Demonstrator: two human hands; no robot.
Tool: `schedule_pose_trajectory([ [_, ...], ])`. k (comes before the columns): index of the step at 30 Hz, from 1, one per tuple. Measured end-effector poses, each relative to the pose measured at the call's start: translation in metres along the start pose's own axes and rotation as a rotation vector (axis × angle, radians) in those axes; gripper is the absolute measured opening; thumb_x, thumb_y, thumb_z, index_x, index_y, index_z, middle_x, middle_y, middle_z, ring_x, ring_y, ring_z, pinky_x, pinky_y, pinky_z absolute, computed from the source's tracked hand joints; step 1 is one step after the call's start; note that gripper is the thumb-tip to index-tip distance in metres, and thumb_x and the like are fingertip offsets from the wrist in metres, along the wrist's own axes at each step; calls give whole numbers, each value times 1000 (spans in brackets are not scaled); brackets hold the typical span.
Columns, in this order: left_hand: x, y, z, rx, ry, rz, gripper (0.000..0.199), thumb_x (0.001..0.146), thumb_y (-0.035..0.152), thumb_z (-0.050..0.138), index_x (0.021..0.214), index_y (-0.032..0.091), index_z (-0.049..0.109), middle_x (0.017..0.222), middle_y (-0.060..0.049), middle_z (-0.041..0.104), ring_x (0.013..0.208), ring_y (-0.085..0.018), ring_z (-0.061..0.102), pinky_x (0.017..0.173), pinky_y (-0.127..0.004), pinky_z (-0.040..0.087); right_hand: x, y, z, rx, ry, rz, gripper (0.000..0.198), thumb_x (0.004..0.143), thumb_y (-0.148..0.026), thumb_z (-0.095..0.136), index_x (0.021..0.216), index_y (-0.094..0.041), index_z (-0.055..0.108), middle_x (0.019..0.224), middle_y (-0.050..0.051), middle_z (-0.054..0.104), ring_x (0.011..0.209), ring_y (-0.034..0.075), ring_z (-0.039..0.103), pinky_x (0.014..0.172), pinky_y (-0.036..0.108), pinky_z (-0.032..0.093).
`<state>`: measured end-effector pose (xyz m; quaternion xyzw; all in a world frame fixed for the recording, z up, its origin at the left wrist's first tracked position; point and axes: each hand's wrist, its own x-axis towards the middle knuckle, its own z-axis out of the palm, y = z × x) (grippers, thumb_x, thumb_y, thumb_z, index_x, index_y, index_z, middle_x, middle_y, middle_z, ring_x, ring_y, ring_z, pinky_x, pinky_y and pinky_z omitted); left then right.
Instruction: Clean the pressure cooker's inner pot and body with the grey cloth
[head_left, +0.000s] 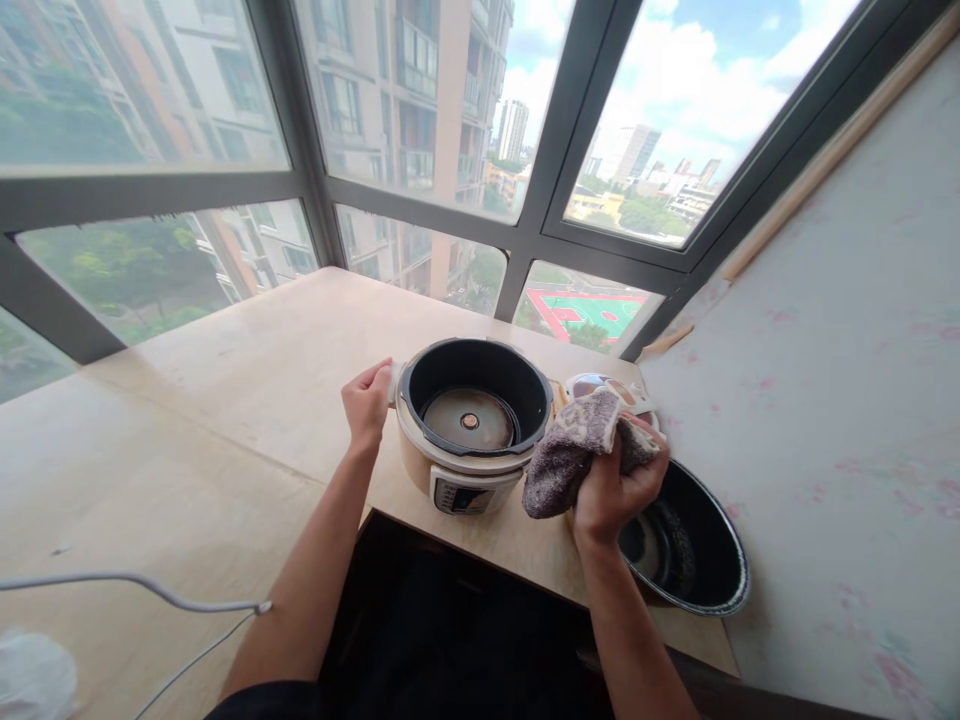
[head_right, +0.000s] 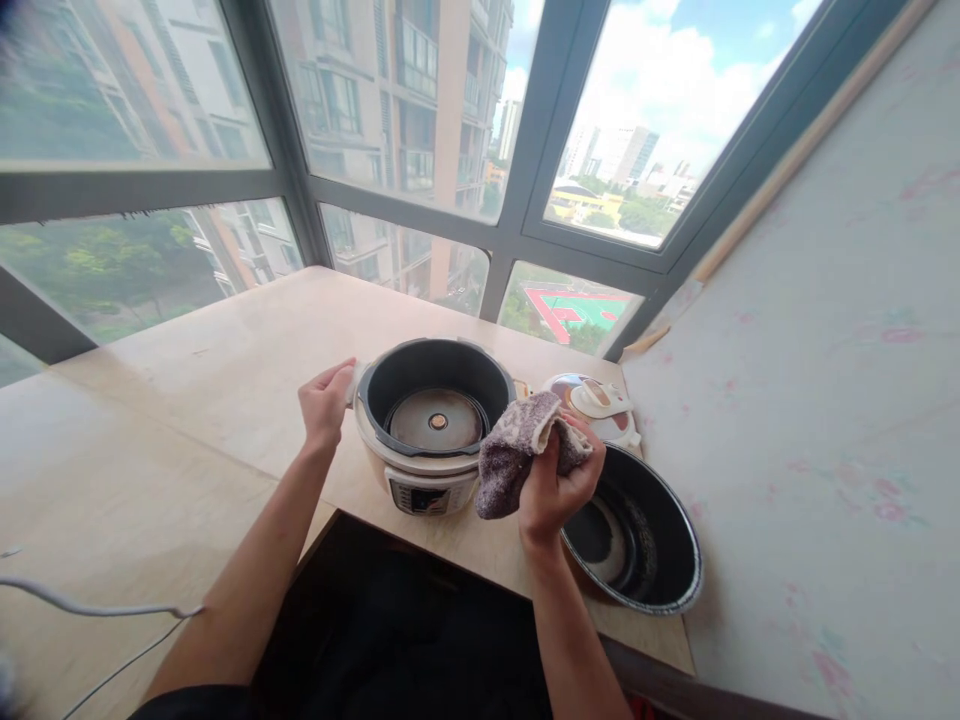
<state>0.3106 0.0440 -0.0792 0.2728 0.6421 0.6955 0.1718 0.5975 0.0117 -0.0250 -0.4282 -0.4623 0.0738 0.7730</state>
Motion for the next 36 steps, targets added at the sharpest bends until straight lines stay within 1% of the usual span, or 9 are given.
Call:
schedule_pose_trajectory([
  [7, -1, 1, -6, -24, -62, 19, 37, 83, 35, 62, 109, 13, 76, 115, -11, 74, 110, -25, 68, 97, -36, 53, 21, -14, 12, 9, -28, 21, 26, 84, -35, 69, 101, -17, 61, 107, 7, 67, 104, 22, 63, 100, 42, 48],
  [18, -1, 12, -16, 120, -176, 66, 36, 88, 39, 56, 107, 16, 76, 118, -8, 73, 117, -26, 65, 108, -38, 46, 50, -27, 26, 26, -93, 72, 29, 83, -40, 70, 100, -17, 64, 98, 2, 65, 91, 17, 61, 87, 33, 50],
  [22, -8, 33, -20, 321, -96, 238, 31, 88, 33, 55, 105, 17, 75, 122, -14, 70, 122, -29, 61, 109, -44, 44, 55, -24, 32, 34, -154, 161, 31, 83, -43, 70, 100, -17, 64, 96, 2, 65, 88, 16, 61, 86, 33, 49],
  [25, -32, 68, -18, 244, -46, 407, 29, 90, 33, 56, 108, 19, 73, 123, -14, 68, 123, -28, 59, 110, -45, 42, 55, -26, 43, 85, -212, 234, 31, 83, -42, 70, 101, -18, 63, 97, 2, 66, 89, 16, 61, 87, 33, 49],
  [28, -65, 109, -7, -25, -331, 296, 38, 85, 36, 67, 121, 27, 69, 131, -9, 64, 122, -28, 60, 103, -41, 49, 51, -35, 57, 113, -288, 286, 30, 84, -42, 70, 101, -18, 63, 97, 2, 66, 89, 17, 61, 86, 34, 49],
  [30, -83, 131, 6, -241, -617, 104, 67, 73, 33, 80, 136, 34, 59, 142, -7, 57, 131, -30, 54, 104, -41, 49, 47, -46, 66, 110, -342, 284, 32, 84, -44, 70, 101, -17, 63, 99, 3, 67, 92, 18, 62, 89, 34, 49],
  [32, -93, 143, 21, -365, -798, -21, 92, 58, 28, 90, 142, 33, 53, 144, -9, 55, 136, -34, 49, 107, -43, 47, 45, -56, 76, 126, -423, 259, 33, 86, -45, 68, 103, -18, 63, 102, 5, 68, 95, 19, 63, 91, 35, 50],
  [34, -96, 147, 36, -401, -835, -60, 97, 50, 26, 94, 139, 27, 57, 141, -11, 58, 138, -37, 45, 113, -45, 42, 46, -63, 84, 174, -569, 226, 34, 88, -47, 65, 106, -18, 63, 105, 6, 69, 98, 19, 64, 92, 35, 51],
  [36, -93, 143, 49, -425, -774, -104, 83, 54, 32, 93, 131, 23, 63, 134, -11, 63, 135, -36, 50, 115, -44, 40, 53, -63, 89, 225, -752, 203, 39, 91, -52, 60, 113, -19, 64, 112, 7, 69, 104, 20, 65, 96, 36, 51],
])
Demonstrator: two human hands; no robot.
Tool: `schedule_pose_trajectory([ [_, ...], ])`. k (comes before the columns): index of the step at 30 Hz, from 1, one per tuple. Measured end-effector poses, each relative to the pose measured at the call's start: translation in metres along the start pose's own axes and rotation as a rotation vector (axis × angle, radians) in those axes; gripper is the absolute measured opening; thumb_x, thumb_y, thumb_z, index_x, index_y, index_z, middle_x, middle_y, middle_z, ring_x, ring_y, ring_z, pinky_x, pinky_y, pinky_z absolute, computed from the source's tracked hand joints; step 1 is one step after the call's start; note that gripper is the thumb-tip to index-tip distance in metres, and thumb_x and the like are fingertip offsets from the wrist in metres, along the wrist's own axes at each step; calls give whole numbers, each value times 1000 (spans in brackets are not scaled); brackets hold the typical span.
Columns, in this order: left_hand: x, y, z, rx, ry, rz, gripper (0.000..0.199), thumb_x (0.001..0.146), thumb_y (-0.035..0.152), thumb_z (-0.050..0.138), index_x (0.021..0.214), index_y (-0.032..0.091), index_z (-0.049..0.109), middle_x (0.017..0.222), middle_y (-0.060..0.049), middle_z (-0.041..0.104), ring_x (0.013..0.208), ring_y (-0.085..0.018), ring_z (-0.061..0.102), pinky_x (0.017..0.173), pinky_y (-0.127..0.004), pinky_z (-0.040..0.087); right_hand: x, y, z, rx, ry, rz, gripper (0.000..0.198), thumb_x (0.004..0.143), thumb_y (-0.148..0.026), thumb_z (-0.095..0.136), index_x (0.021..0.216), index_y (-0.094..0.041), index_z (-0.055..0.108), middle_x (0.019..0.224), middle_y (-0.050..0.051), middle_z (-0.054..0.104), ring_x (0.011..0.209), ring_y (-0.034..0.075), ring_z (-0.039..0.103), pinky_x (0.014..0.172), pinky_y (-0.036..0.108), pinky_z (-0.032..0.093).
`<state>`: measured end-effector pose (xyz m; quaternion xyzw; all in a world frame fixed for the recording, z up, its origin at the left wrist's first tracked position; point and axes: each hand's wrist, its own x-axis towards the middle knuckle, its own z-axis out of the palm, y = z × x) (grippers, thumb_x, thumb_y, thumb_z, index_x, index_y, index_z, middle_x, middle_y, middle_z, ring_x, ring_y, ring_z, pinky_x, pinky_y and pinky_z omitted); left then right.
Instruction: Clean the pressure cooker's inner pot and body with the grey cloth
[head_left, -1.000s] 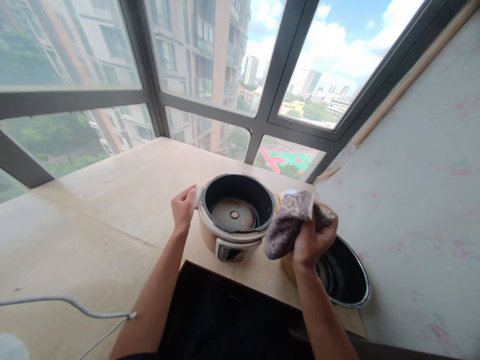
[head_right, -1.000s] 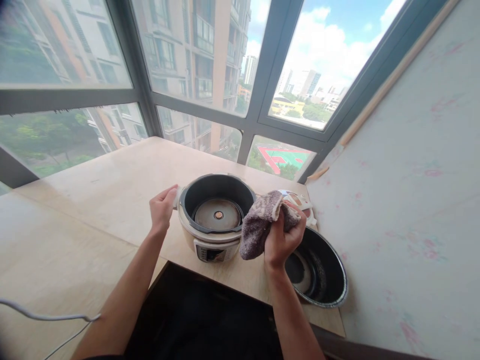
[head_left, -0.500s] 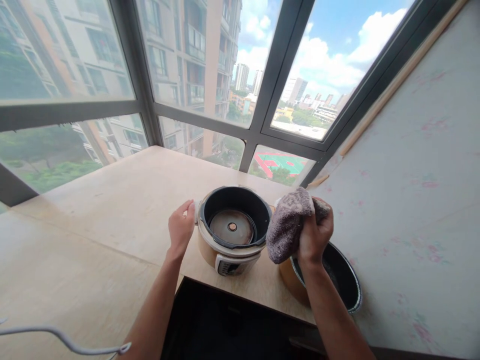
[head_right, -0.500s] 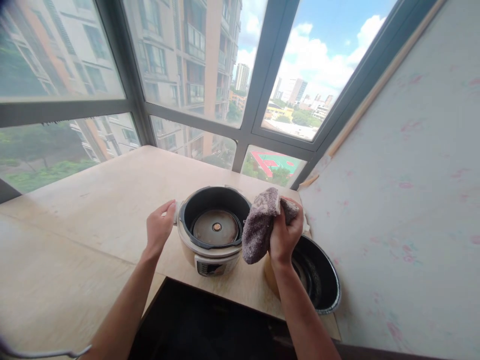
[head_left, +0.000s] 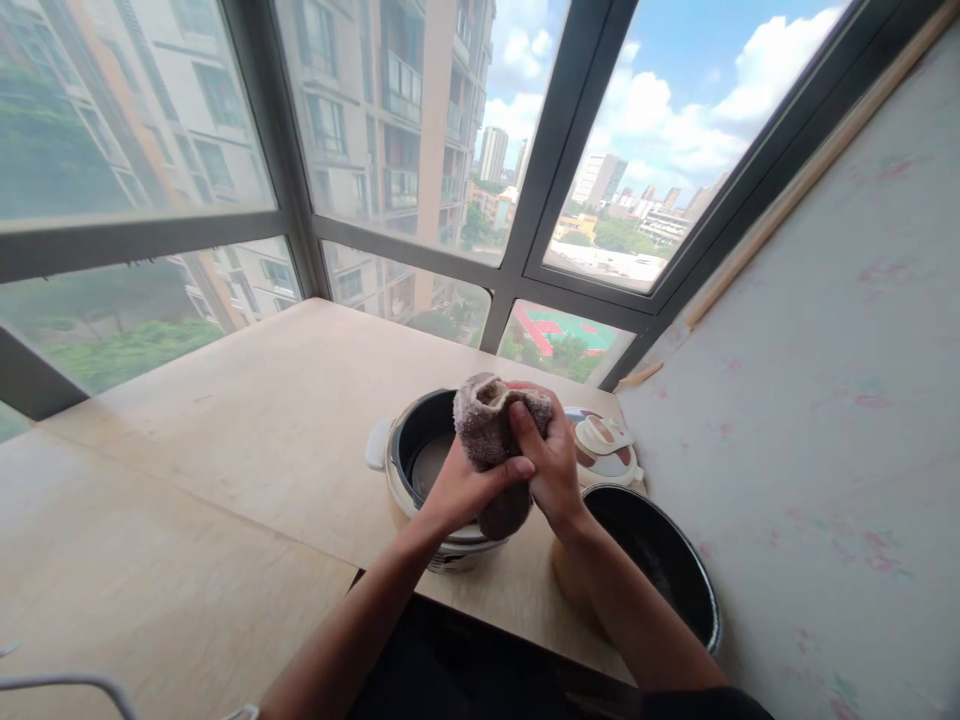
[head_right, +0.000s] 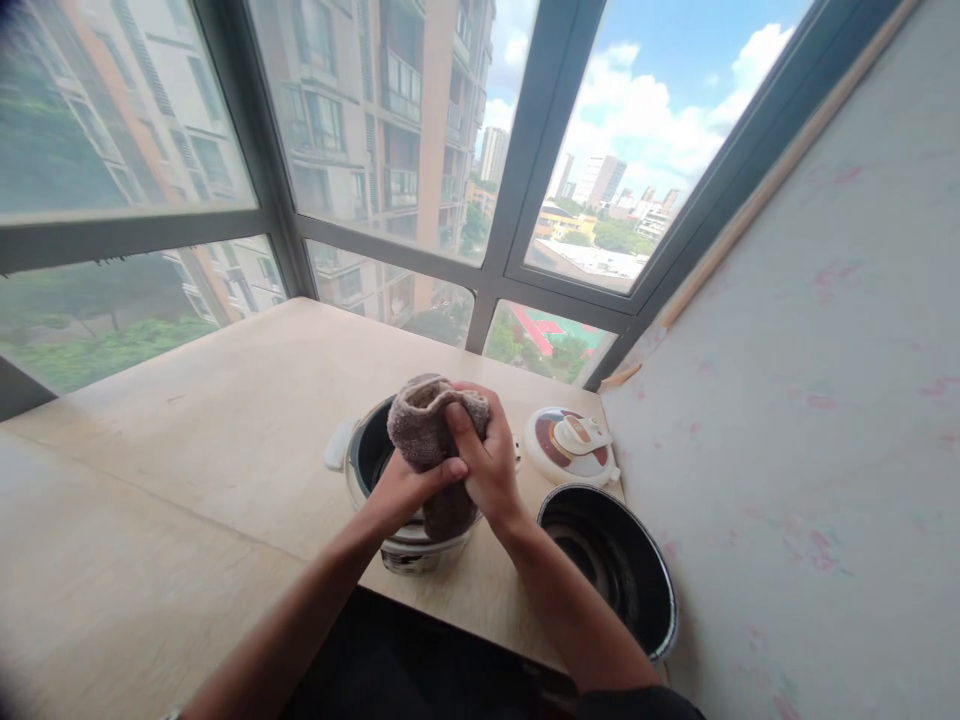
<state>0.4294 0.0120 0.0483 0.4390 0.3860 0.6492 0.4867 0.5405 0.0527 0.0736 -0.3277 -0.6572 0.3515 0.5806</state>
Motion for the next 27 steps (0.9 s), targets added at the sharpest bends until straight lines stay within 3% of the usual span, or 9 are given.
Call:
schedule_pose_trajectory([
  [4, 26, -17, -11, -160, 212, -128, 54, 71, 46, 80, 116, 18, 69, 114, -11, 72, 113, -32, 66, 101, -45, 52, 18, 21, -27, 46, -283, 54, 62, 94, -66, 47, 135, -21, 57, 134, 13, 62, 115, 23, 64, 98, 42, 52],
  [7, 47, -27, -30, -28, 407, -58, 49, 69, 35, 80, 114, 18, 67, 111, -9, 72, 107, -29, 67, 97, -43, 54, 28, 54, -61, 59, -357, 158, 68, 91, -66, 53, 143, -22, 51, 146, 16, 52, 119, 25, 63, 97, 44, 53],
  [10, 66, -37, -46, 194, 494, 17, 48, 65, 23, 80, 110, 19, 66, 106, -7, 72, 106, -27, 67, 100, -42, 52, 34, 98, -91, -54, -197, 253, 71, 80, -65, 69, 133, -20, 58, 141, 17, 56, 125, 26, 59, 102, 48, 49],
  [13, 82, -47, -50, 175, 560, -115, 43, 59, 11, 78, 100, 18, 64, 94, -6, 71, 94, -25, 69, 91, -41, 55, 35, 138, -107, -184, -66, 413, 64, 73, -62, 75, 117, -17, 64, 132, 19, 62, 125, 29, 58, 106, 54, 43],
  [16, 93, -59, -41, -21, 632, -320, 42, 59, 4, 73, 96, 17, 59, 88, -6, 69, 82, -23, 70, 80, -40, 57, 30, 162, -104, -237, -114, 520, 55, 75, -57, 74, 108, -15, 64, 125, 18, 64, 122, 29, 59, 107, 54, 42],
  [20, 101, -71, -16, 24, 737, -318, 43, 61, 0, 70, 97, 18, 53, 93, -5, 66, 84, -19, 68, 79, -34, 56, 20, 173, -86, -185, -206, 518, 47, 79, -59, 65, 95, -15, 66, 101, 11, 71, 103, 25, 65, 97, 49, 48],
  [23, 101, -79, 6, 97, 706, -340, 41, 65, 2, 70, 96, 19, 49, 95, -4, 64, 87, -16, 66, 79, -29, 54, 13, 177, -74, -161, -143, 467, 43, 84, -56, 53, 85, -16, 68, 92, 7, 71, 98, 24, 64, 96, 44, 47],
  [27, 97, -90, 33, 100, 602, -423, 40, 64, 0, 65, 96, 19, 50, 89, -2, 65, 82, -15, 66, 74, -26, 53, 7, 179, -69, -142, -32, 478, 36, 82, -46, 47, 85, -19, 70, 97, 7, 72, 100, 23, 63, 95, 37, 44],
])
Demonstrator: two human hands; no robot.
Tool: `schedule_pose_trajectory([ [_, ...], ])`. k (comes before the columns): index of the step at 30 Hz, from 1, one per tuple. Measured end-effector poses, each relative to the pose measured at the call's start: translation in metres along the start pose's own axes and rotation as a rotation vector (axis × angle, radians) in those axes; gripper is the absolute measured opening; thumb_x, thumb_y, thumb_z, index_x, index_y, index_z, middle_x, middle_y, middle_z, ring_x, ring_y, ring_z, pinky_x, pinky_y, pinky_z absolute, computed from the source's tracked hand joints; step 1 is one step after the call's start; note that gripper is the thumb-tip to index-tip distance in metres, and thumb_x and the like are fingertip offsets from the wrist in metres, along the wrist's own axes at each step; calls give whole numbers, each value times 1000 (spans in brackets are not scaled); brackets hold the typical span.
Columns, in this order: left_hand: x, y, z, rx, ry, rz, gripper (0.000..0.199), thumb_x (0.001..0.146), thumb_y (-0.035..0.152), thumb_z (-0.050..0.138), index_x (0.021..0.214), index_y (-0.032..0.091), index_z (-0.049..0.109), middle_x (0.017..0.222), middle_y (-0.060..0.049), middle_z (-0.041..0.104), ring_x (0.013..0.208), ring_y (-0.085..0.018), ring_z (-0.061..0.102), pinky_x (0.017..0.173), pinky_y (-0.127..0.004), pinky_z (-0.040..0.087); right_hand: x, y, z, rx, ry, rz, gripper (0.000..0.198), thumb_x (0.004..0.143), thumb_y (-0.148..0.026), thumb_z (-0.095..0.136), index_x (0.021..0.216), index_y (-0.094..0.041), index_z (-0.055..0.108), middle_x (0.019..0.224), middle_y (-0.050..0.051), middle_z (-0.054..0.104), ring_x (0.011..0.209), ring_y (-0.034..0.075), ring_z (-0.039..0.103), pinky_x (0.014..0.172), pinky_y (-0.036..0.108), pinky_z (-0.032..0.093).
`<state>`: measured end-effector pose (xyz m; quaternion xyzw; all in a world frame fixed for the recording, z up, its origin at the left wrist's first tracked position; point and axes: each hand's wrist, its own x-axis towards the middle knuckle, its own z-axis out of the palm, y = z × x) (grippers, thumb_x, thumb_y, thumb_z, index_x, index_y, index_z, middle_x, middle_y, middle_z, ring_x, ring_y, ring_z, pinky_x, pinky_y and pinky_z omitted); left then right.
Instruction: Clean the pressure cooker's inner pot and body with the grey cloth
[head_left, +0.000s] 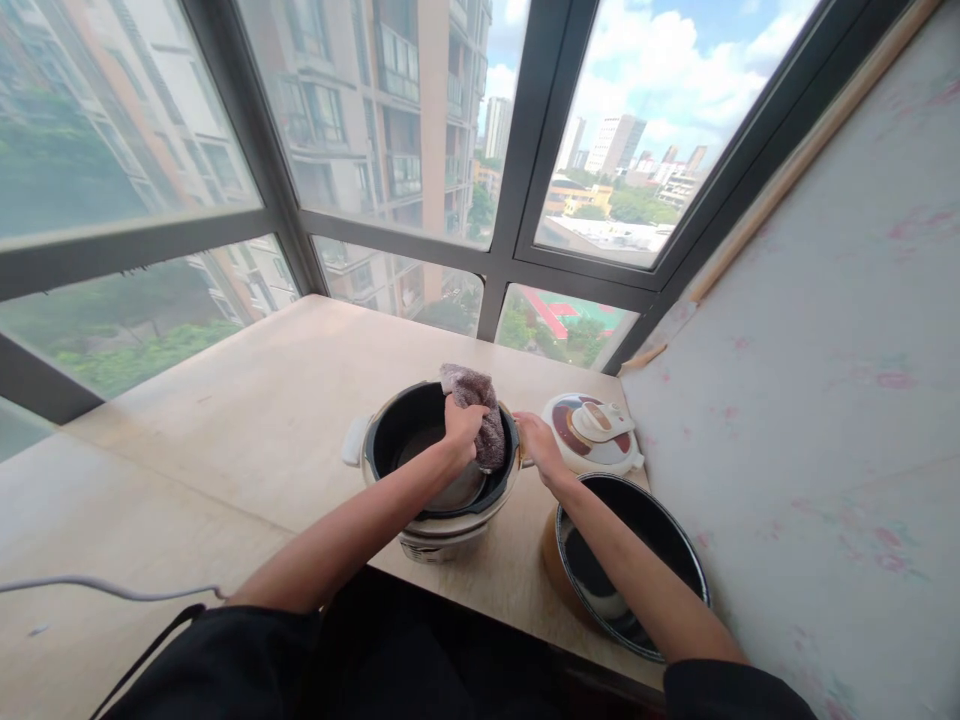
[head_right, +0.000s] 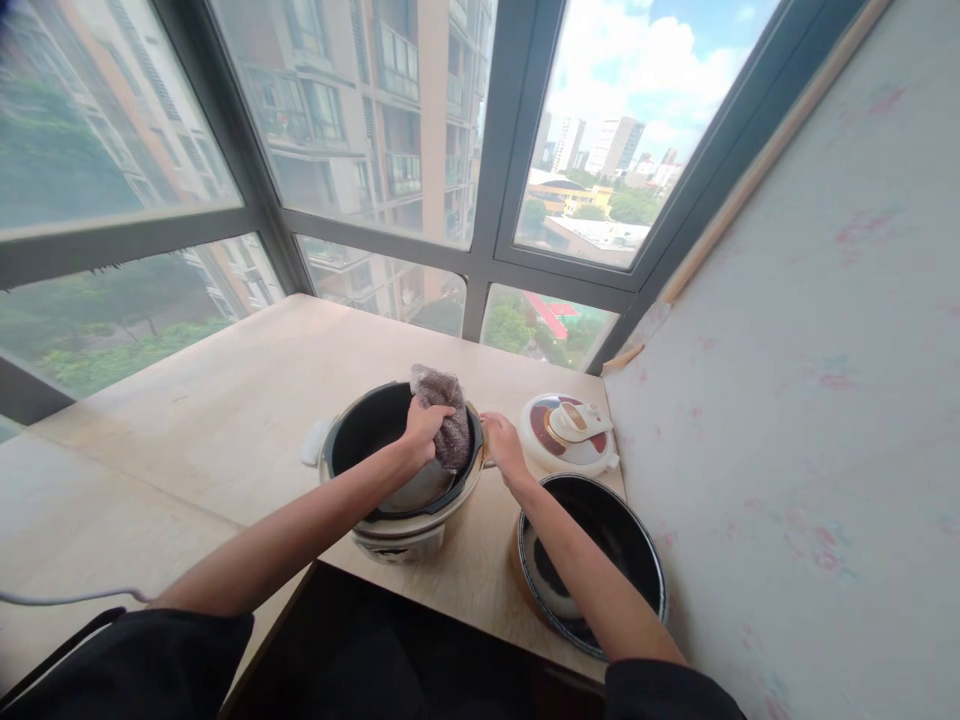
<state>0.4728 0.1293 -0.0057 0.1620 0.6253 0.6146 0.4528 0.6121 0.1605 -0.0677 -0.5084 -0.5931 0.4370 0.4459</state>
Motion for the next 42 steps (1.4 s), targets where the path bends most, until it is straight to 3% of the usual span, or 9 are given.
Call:
schedule_pose_trajectory([
  [6, -15, -9, -1, 101, -176, -89, 38, 53, -3, 58, 87, 16, 56, 77, -3, 63, 68, -16, 61, 62, -25, 48, -2, -3, 0, 24, -17, 9, 36, 80, -48, 46, 81, -20, 68, 91, 5, 70, 91, 22, 61, 88, 34, 43],
  [12, -25, 5, -24, 323, -505, -42, 41, 53, 3, 60, 92, 15, 59, 81, -2, 65, 74, -17, 60, 64, -24, 46, -6, -8, -1, 30, -8, 19, 31, 80, -48, 47, 69, -21, 58, 77, 3, 64, 78, 20, 54, 73, 31, 40],
  [20, -23, 23, -65, 656, -980, 39, 47, 51, 7, 62, 97, 16, 66, 89, 0, 67, 82, -17, 58, 70, -23, 45, -8, -9, -4, 38, -42, 124, 32, 76, -47, 48, 83, -20, 64, 88, 6, 68, 83, 23, 59, 75, 33, 43],
  [26, -12, 47, -99, 924, -1225, 101, 32, 48, 10, 56, 78, 17, 63, 74, 2, 62, 71, -16, 54, 57, -23, 41, -4, -11, -8, -175, -60, -7, 38, 82, -47, 43, 86, -20, 68, 98, 9, 72, 96, 26, 63, 89, 36, 45],
  [30, -3, 72, -114, 1116, -1271, 3, 22, 43, 11, 52, 64, 16, 58, 60, 1, 56, 59, -17, 50, 47, -23, 34, -4, -12, -10, -264, -69, -87, 41, 87, -47, 37, 86, -20, 67, 99, 10, 72, 98, 25, 64, 91, 37, 45],
  [33, 4, 84, -118, 1232, -1282, 58, 18, 44, 11, 49, 59, 16, 57, 58, 0, 56, 59, -17, 52, 50, -24, 37, -4, -12, -11, -298, -74, -104, 42, 88, -48, 37, 87, -19, 68, 99, 11, 73, 98, 25, 64, 91, 37, 45],
  [36, 6, 90, -115, 1409, -1259, 210, 22, 48, 10, 49, 64, 16, 64, 60, -1, 60, 61, -18, 55, 53, -25, 39, -4, -12, -11, -317, -73, -107, 43, 88, -48, 37, 89, -19, 68, 100, 11, 73, 99, 25, 64, 91, 37, 46],
  [39, 7, 92, -114, 1633, -1125, 451, 32, 53, 9, 53, 75, 19, 73, 70, -3, 68, 65, -20, 60, 56, -26, 39, -4, -13, -11, -316, -74, -103, 43, 88, -48, 37, 89, -19, 69, 101, 11, 73, 99, 25, 64, 91, 37, 45],
  [42, 14, 92, -116, 1710, -971, 756, 48, 59, 10, 57, 96, 31, 79, 88, -3, 75, 82, -23, 66, 75, -30, 46, -4, -13, -11, -303, -63, -92, 42, 87, -48, 38, 89, -19, 69, 100, 10, 73, 99, 25, 64, 92, 37, 45],
])
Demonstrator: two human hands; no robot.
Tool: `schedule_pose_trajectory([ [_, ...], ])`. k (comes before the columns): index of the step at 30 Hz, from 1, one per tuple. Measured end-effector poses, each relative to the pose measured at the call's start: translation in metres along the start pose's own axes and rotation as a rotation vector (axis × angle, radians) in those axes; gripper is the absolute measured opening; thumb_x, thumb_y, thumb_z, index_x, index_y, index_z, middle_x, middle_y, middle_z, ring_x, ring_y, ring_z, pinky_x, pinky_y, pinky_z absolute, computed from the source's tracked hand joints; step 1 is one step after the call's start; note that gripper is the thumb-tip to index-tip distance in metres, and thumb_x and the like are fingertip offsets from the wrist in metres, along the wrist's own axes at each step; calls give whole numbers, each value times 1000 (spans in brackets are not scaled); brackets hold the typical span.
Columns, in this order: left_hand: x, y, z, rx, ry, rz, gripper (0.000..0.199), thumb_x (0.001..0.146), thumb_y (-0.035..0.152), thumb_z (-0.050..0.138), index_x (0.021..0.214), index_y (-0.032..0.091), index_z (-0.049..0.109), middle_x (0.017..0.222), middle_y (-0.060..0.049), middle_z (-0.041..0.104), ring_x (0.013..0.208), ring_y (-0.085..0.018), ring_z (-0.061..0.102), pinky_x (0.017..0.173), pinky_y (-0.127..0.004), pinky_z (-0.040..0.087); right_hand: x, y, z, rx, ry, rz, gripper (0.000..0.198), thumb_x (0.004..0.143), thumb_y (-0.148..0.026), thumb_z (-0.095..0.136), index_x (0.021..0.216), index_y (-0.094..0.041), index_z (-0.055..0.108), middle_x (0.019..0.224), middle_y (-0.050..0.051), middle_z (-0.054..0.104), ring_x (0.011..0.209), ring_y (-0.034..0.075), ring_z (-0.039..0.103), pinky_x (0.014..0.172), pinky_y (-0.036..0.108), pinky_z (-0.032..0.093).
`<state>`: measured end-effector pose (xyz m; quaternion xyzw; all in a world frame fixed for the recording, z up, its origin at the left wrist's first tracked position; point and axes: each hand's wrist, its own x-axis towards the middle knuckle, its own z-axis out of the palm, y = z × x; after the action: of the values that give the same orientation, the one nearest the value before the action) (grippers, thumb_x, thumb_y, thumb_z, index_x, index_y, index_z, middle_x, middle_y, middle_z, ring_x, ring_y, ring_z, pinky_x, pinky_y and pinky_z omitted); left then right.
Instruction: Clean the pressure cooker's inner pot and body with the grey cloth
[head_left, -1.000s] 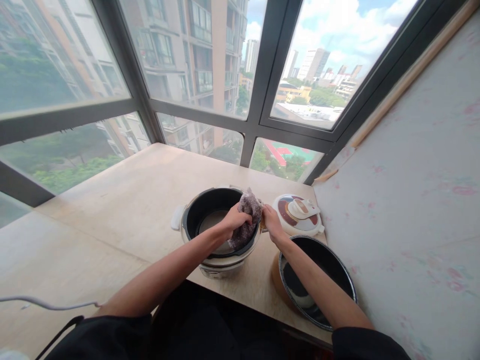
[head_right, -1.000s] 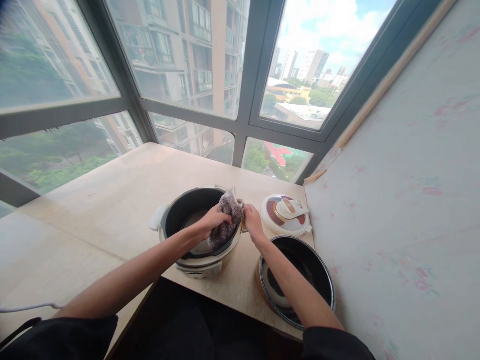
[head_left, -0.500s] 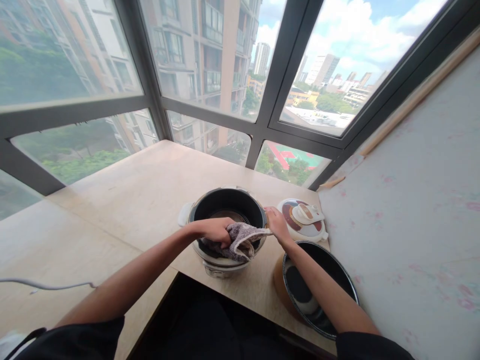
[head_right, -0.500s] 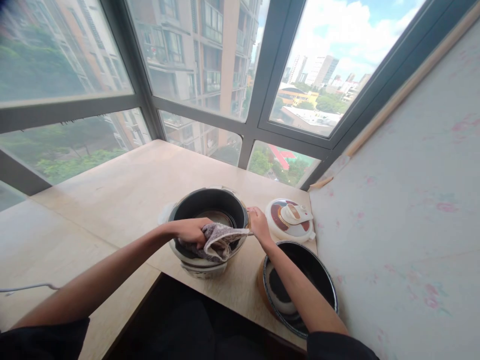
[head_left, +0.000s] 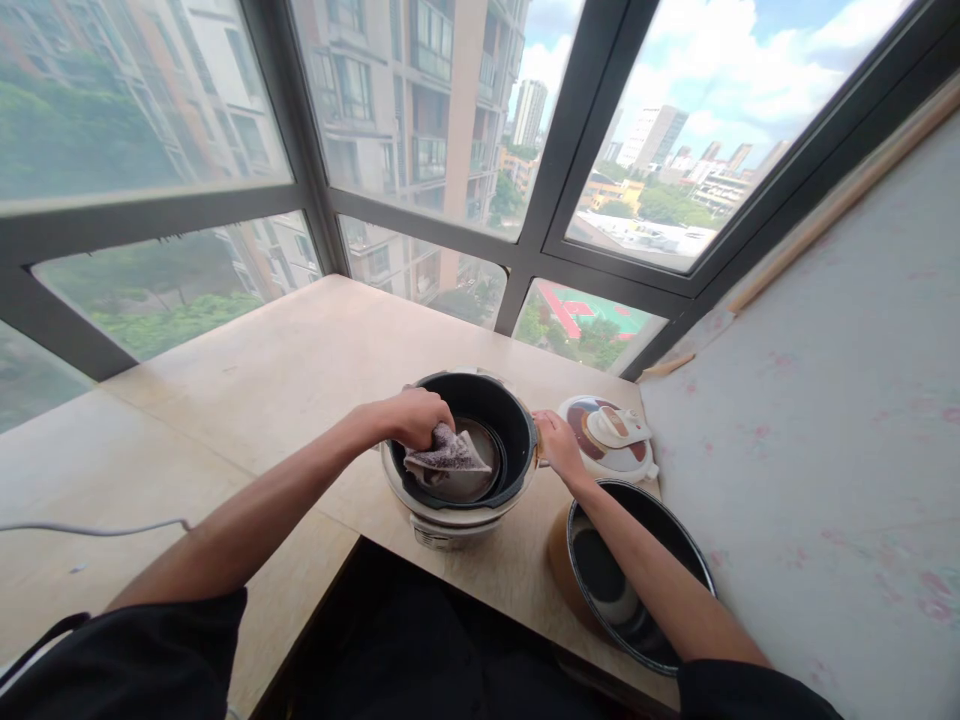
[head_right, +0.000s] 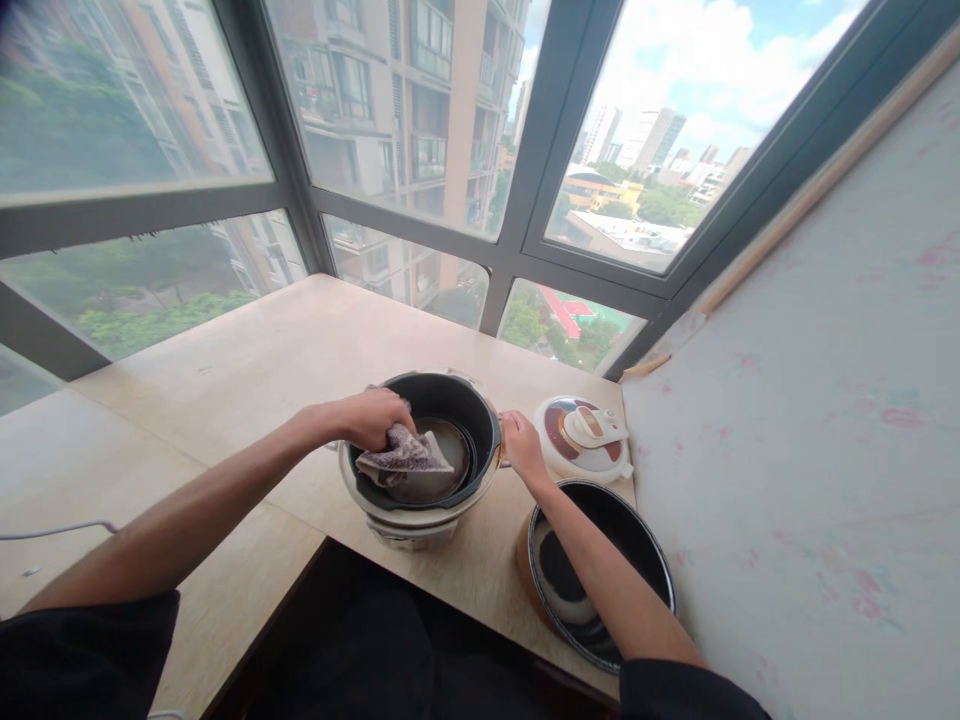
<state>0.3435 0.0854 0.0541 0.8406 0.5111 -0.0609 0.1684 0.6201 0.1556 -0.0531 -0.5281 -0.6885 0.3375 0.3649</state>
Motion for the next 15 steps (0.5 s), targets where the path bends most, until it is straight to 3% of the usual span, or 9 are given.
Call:
schedule_pose_trajectory([
  [4, 3, -15, 6, -3, 209, 92, 54, 71, 12, 60, 114, 40, 74, 104, -1, 76, 101, -22, 68, 101, -34, 41, 0, -1, 1, 40, 2, 20, 43, 85, -49, 40, 88, -18, 69, 101, 11, 73, 100, 25, 63, 93, 37, 44],
  [10, -2, -24, 14, -273, 433, 159, 44, 79, 15, 57, 116, 30, 74, 125, -3, 70, 118, -21, 64, 104, -30, 42, -1, 0, 2, 110, 11, 42, 39, 85, -48, 43, 88, -19, 69, 101, 8, 74, 103, 25, 63, 96, 37, 43],
  [15, -17, -23, 14, -546, 783, 31, 40, 81, 25, 60, 118, 18, 72, 126, -6, 69, 119, -24, 63, 105, -30, 45, -2, 2, 3, 117, 16, 76, 38, 85, -48, 44, 89, -20, 70, 103, 8, 73, 104, 24, 62, 95, 37, 43],
])
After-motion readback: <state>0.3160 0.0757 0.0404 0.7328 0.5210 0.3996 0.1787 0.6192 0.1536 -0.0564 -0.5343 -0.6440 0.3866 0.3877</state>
